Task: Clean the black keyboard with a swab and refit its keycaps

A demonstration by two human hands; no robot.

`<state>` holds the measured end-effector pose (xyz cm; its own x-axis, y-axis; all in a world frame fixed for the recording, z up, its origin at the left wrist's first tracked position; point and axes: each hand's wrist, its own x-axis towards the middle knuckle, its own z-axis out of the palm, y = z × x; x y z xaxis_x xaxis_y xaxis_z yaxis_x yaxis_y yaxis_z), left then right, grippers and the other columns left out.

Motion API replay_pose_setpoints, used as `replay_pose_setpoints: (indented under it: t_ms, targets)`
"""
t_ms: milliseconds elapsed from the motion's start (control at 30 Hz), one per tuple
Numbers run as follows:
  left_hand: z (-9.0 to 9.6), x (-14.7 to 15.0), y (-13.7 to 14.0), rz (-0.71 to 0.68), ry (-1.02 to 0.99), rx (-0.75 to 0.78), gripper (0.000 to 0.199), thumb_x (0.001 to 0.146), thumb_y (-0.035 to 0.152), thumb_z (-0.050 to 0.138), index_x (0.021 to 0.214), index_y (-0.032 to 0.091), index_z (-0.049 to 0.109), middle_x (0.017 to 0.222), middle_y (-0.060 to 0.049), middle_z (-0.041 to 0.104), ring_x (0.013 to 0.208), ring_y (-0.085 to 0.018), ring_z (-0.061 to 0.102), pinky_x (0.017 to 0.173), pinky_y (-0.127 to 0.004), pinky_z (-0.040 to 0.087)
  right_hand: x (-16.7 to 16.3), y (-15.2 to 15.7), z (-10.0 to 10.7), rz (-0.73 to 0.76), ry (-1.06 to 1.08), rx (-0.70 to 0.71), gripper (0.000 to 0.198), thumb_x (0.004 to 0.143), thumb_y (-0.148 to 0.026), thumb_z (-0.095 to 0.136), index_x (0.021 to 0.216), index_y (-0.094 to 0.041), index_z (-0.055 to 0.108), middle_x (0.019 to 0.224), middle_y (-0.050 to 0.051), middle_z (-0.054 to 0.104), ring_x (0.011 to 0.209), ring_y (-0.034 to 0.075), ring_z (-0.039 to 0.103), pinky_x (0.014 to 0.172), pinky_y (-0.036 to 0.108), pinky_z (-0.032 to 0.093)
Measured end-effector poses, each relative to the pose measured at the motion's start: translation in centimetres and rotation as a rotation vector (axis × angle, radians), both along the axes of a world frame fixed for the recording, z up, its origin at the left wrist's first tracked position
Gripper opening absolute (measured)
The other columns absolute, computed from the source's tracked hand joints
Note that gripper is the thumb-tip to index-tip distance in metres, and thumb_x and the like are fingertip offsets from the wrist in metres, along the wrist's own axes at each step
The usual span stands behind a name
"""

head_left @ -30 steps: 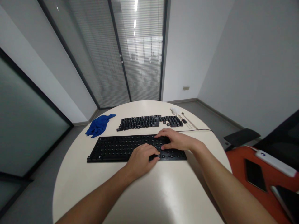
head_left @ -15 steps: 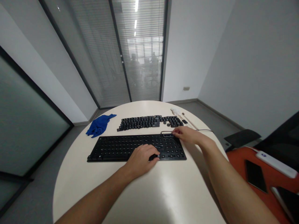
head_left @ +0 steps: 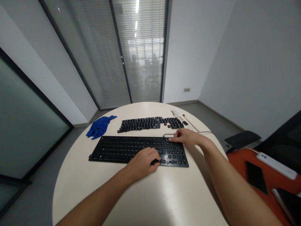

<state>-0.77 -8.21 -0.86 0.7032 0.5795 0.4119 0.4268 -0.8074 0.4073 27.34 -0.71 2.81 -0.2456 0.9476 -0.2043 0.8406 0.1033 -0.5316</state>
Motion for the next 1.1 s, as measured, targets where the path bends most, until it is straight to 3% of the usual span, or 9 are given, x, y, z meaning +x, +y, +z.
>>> replay_pose_setpoints:
  t_ms: [200,300,433,500,600,700,900,1033,1100]
  targets:
    - [0.4,-0.3,0.0,0.005,-0.021,0.085,0.012,0.087,0.011,0.067,0.096,0.018,0.064,0.101,-0.005,0.071,0.094,-0.02,0.064,0.09,-0.035,0.051,0.0,-0.2,0.9,0.003,0.138,0.019,0.056,0.072,-0.074,0.07,0.077,-0.018,0.068,0.07,0.003,0.068,0.067,0.02,0.059,0.059,0.031,0.04]
    - [0.5,-0.4,0.0,0.015,-0.019,0.124,0.011,0.088,0.011,0.066,0.096,0.018,0.064,0.101,-0.005,0.071,0.094,-0.02,0.064,0.089,-0.034,0.051,-0.2,-0.3,1.2,0.035,0.143,0.205,0.055,0.074,-0.073,0.069,0.078,-0.018,0.069,0.077,0.004,0.068,0.075,0.021,0.06,0.067,0.032,0.043]
    - [0.5,-0.4,0.0,0.023,-0.01,0.138,0.01,0.089,0.011,0.065,0.095,0.018,0.064,0.1,-0.005,0.07,0.093,-0.02,0.063,0.086,-0.033,0.052,-0.6,-0.3,1.4,0.075,0.161,0.422,0.049,0.075,-0.067,0.072,0.076,-0.019,0.069,0.107,0.01,0.068,0.103,0.028,0.06,0.089,0.037,0.044]
    - [0.6,-0.4,0.1,0.028,-0.005,0.148,0.01,0.089,0.011,0.065,0.095,0.018,0.064,0.099,-0.005,0.07,0.092,-0.02,0.063,0.085,-0.033,0.052,-0.7,-0.5,1.6,0.072,0.184,0.374,0.048,0.077,-0.066,0.071,0.078,-0.019,0.069,0.105,0.009,0.069,0.098,0.027,0.061,0.085,0.036,0.045]
    - [0.6,-0.4,0.1,0.034,0.002,0.159,0.009,0.089,0.01,0.064,0.094,0.018,0.065,0.098,-0.005,0.069,0.092,-0.02,0.062,0.084,-0.033,0.052,-1.0,-0.9,1.9,0.024,0.212,0.206,0.05,0.079,-0.067,0.067,0.085,-0.018,0.067,0.082,0.005,0.068,0.076,0.021,0.06,0.067,0.032,0.042]
    - [0.7,-0.5,0.2,0.043,0.014,0.163,0.008,0.09,0.011,0.063,0.093,0.018,0.065,0.096,-0.005,0.069,0.091,-0.02,0.062,0.083,-0.032,0.052,-1.2,-1.2,2.0,-0.04,0.308,0.094,0.053,0.077,-0.069,0.069,0.089,-0.017,0.065,0.076,0.003,0.066,0.071,0.019,0.058,0.061,0.03,0.04]
    - [0.6,-0.6,0.2,0.041,0.025,0.187,0.007,0.092,0.012,0.062,0.094,0.019,0.064,0.096,-0.005,0.068,0.091,-0.02,0.061,0.083,-0.032,0.051,-1.8,-1.4,1.5,-0.156,0.594,-0.115,0.053,0.073,-0.066,0.076,0.089,-0.016,0.065,0.081,0.004,0.07,0.072,0.018,0.06,0.064,0.03,0.044]
    - [0.7,-0.7,0.1,0.021,0.014,0.154,0.007,0.092,0.012,0.063,0.095,0.018,0.065,0.097,-0.005,0.068,0.091,-0.02,0.062,0.083,-0.032,0.052,-2.0,-1.9,0.9,-0.138,0.603,-0.156,0.05,0.079,-0.063,0.073,0.091,-0.014,0.068,0.088,0.009,0.074,0.078,0.022,0.065,0.07,0.034,0.051]
    - [0.8,-0.7,0.1,0.013,0.025,0.122,0.008,0.092,0.013,0.063,0.096,0.018,0.065,0.098,-0.005,0.068,0.093,-0.02,0.062,0.084,-0.032,0.052,-2.2,-2.3,0.4,-0.189,0.619,-0.149,0.048,0.082,-0.059,0.071,0.102,-0.015,0.069,0.095,0.011,0.075,0.086,0.025,0.068,0.076,0.036,0.054]
